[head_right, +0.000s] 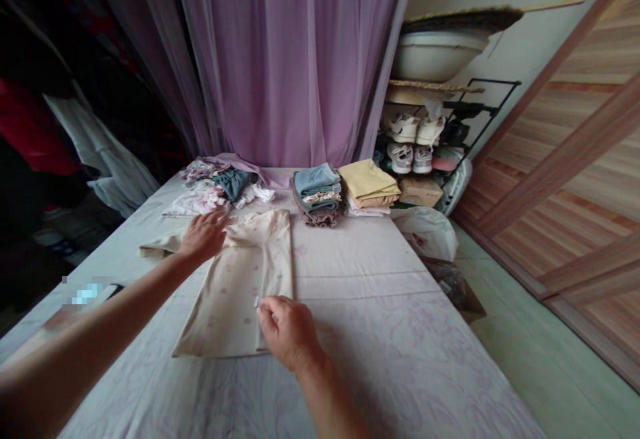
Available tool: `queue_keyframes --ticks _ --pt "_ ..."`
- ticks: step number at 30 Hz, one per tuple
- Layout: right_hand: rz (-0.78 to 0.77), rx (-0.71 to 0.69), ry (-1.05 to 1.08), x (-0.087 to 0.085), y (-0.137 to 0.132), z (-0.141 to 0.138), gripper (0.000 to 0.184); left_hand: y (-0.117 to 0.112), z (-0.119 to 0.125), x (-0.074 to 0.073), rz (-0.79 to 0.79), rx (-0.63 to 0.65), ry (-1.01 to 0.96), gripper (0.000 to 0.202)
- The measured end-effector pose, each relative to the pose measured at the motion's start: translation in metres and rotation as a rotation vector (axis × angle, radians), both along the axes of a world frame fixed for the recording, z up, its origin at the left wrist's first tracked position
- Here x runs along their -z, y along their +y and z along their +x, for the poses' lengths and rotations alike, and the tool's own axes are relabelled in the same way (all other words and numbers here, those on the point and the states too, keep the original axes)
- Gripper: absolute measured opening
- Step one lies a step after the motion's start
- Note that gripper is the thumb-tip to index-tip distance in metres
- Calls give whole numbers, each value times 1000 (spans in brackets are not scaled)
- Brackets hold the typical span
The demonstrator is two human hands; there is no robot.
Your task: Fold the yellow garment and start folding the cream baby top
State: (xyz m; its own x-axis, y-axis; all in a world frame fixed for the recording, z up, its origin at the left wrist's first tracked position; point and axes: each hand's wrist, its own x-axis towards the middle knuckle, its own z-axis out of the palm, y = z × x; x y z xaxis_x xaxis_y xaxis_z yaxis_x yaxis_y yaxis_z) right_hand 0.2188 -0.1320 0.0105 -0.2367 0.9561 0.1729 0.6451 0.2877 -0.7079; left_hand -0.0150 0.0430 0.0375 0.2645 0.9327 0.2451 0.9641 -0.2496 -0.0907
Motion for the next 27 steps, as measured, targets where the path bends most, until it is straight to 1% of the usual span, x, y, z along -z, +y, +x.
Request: queue_keyframes --ticks 3,5,7,9,11,14,16,18,20,23,25,27 --pt "14 113 1 5 2 25 29 -21 44 8 -91 258 -80 37" --pt "2 163 -15 9 0 38 27 -37 69 15 -179 359 -115 36" --pt "-14 171 -24 12 -4 46 26 -51 86 25 -236 399 -143 36" --pt "-28 158 -32 14 -9 48 25 -59 94 36 -249 397 -177 39" --pt "-40 138 -48 13 -14 47 22 -63 95 44 -240 379 -207 42" --pt "-61 85 -91 8 -17 42 20 -64 93 51 -230 360 -219 44" --pt "-70 53 -140 5 -17 41 24 -65 93 52 -214 348 -218 44" --pt "-69 33 -187 4 -16 40 24 -65 94 52 -198 328 -212 45" --pt "-59 18 -212 4 -15 41 19 -67 96 50 -203 286 -204 46" --pt "-34 -2 -193 8 -15 42 11 -74 103 46 -250 190 -198 49" --pt "7 -6 -157 13 -15 43 18 -83 109 44 -283 138 -196 51" --pt "58 10 -111 18 -15 45 28 -95 113 44 -288 149 -193 52"
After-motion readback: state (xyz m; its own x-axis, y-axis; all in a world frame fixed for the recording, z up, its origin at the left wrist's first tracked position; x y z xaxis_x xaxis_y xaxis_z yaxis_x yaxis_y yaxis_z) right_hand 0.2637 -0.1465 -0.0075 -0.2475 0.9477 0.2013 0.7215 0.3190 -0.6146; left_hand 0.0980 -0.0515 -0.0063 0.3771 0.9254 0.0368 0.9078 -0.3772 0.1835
